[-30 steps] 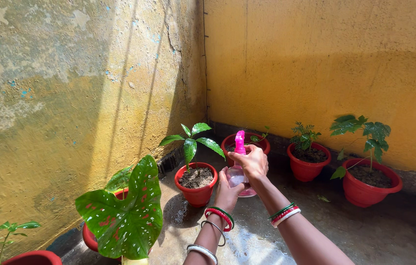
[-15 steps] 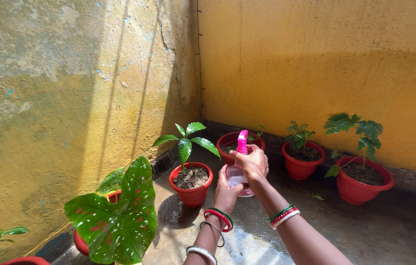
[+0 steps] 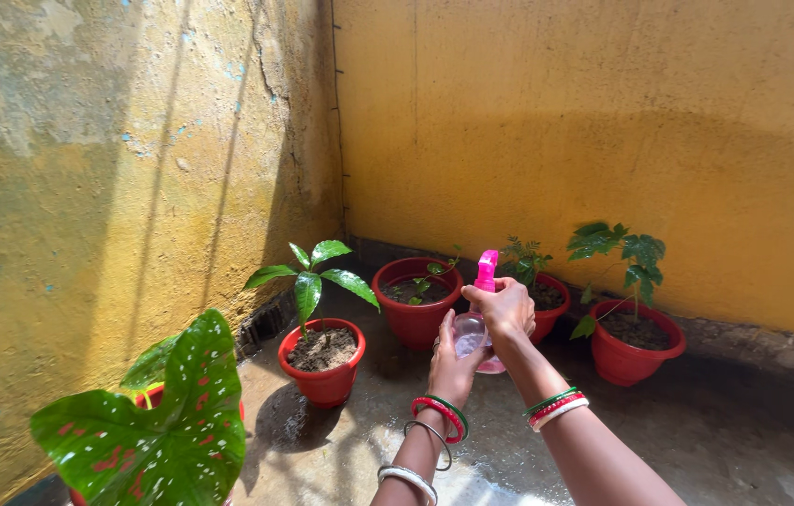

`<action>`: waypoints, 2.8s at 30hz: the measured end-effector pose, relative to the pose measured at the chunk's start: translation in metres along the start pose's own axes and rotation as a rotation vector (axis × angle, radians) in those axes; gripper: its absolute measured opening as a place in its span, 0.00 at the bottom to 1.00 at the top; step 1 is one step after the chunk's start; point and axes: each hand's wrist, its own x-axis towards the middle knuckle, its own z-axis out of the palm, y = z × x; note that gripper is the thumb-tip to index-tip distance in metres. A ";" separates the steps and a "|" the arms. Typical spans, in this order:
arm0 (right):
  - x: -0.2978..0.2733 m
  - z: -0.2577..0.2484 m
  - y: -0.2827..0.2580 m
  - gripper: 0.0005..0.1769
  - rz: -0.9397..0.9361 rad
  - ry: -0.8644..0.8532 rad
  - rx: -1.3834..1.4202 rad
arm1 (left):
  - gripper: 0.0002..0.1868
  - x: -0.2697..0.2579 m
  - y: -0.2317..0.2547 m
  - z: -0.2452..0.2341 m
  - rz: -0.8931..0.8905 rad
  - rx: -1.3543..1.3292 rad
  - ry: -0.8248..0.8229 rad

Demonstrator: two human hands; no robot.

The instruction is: The person sprays water on a series of potted plants in red pots using a pink spray bottle.

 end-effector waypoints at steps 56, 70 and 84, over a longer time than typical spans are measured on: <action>0.025 -0.053 -0.004 0.36 0.085 0.246 -0.045 | 0.53 0.022 0.004 0.053 0.097 -0.336 -0.280; 0.036 -0.044 0.008 0.37 0.107 0.231 -0.035 | 0.52 0.012 0.011 0.053 0.042 -0.245 -0.231; 0.020 -0.031 -0.006 0.37 0.087 0.196 -0.024 | 0.51 0.022 -0.010 0.039 0.060 -0.145 -0.178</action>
